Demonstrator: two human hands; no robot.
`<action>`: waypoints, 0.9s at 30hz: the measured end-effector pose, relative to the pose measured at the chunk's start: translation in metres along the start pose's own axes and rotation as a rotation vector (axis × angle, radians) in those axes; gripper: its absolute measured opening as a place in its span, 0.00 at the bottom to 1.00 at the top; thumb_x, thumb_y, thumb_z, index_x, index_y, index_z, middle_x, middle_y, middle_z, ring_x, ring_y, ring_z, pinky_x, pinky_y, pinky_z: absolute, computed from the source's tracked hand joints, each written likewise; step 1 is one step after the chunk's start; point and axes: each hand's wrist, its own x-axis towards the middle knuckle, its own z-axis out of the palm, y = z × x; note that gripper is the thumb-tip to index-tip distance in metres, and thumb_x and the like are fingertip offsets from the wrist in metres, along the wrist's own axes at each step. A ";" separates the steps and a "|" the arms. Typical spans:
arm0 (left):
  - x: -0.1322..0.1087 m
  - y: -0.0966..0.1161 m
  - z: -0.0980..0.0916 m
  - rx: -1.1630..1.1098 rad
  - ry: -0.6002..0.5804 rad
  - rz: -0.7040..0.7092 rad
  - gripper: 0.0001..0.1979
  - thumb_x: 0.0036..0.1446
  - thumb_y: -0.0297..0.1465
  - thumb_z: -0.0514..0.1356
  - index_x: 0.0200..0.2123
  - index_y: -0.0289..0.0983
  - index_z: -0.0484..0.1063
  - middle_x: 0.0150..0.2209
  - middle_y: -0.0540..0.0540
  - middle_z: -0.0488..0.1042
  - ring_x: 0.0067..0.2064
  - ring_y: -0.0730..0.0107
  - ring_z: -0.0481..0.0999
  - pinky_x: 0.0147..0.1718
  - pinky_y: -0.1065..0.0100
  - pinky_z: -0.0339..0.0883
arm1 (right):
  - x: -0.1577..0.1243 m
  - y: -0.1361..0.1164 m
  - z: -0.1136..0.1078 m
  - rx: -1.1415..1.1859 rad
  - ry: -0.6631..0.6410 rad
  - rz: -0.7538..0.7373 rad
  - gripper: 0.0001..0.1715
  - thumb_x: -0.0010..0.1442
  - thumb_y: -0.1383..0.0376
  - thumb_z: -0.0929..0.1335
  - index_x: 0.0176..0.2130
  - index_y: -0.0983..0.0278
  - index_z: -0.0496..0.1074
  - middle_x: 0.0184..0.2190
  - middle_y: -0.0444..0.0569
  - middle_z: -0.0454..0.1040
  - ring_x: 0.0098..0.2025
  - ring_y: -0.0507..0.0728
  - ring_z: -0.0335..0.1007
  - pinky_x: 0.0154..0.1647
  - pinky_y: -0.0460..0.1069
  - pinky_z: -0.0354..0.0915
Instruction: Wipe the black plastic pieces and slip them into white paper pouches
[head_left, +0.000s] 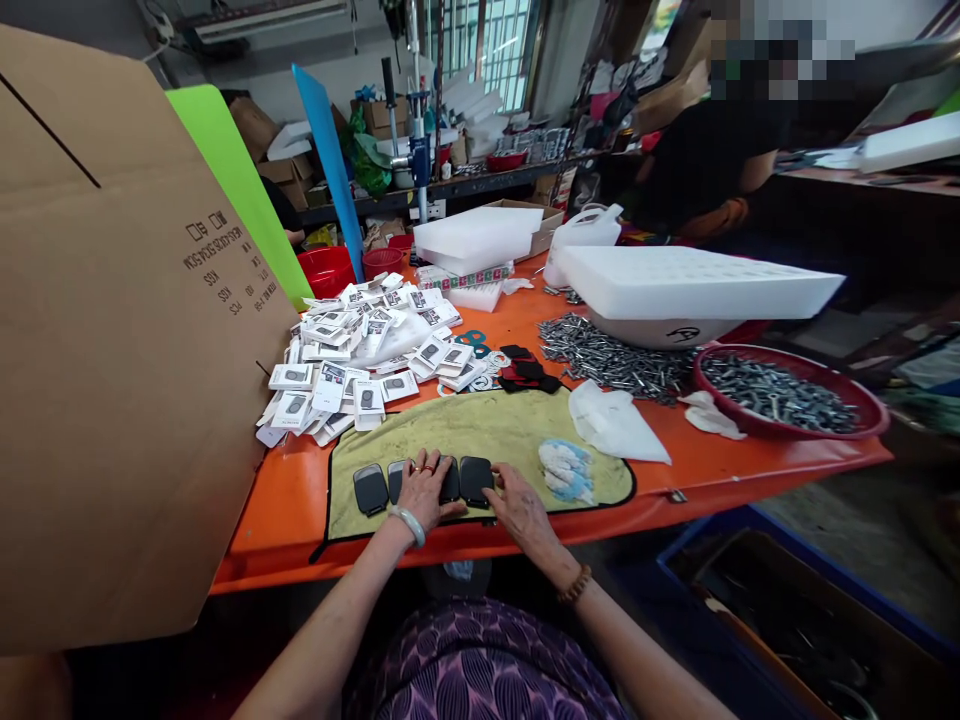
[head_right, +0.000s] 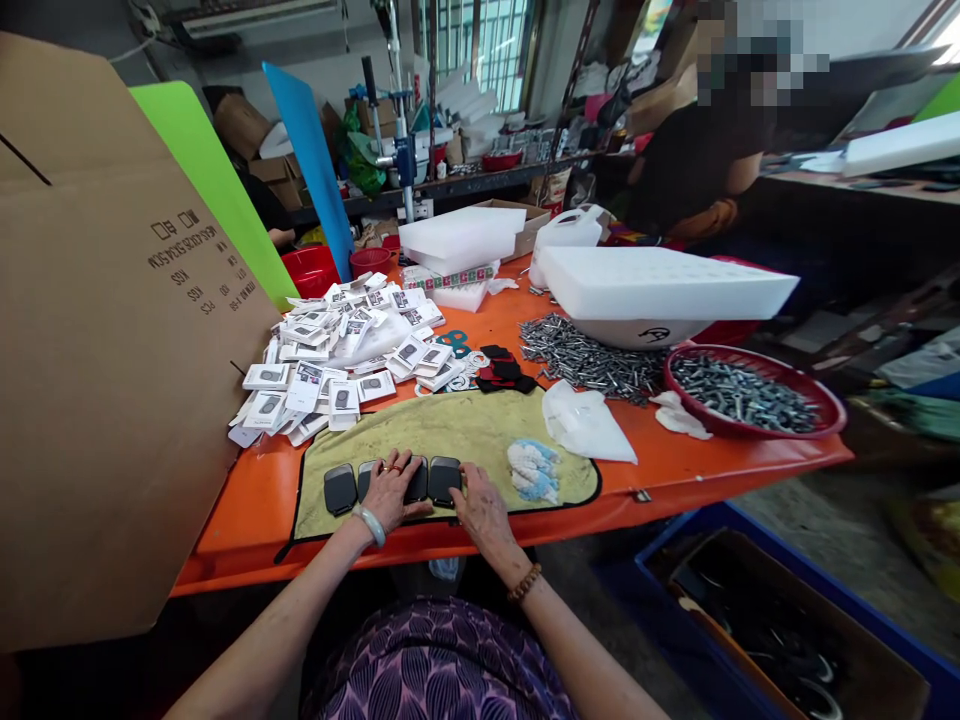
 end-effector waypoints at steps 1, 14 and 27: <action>-0.001 -0.004 -0.003 0.000 -0.005 0.015 0.40 0.52 0.52 0.61 0.63 0.41 0.57 0.66 0.37 0.57 0.68 0.43 0.50 0.62 0.41 0.44 | 0.002 0.000 0.001 -0.021 0.001 -0.038 0.19 0.57 0.64 0.65 0.49 0.62 0.67 0.42 0.56 0.72 0.44 0.63 0.70 0.46 0.57 0.67; -0.008 -0.025 -0.007 -0.057 0.049 -0.010 0.35 0.52 0.49 0.62 0.59 0.39 0.61 0.63 0.38 0.62 0.66 0.48 0.55 0.62 0.44 0.46 | 0.027 -0.006 -0.003 -0.029 -0.278 -0.428 0.35 0.54 0.60 0.70 0.59 0.64 0.64 0.59 0.60 0.63 0.62 0.65 0.57 0.62 0.60 0.58; -0.049 -0.117 -0.012 0.006 0.178 -0.226 0.20 0.66 0.34 0.46 0.58 0.40 0.64 0.64 0.44 0.62 0.67 0.57 0.54 0.63 0.51 0.50 | 0.027 0.040 -0.004 -0.209 0.066 -0.208 0.21 0.65 0.64 0.55 0.47 0.64 0.73 0.47 0.59 0.73 0.52 0.64 0.64 0.55 0.60 0.60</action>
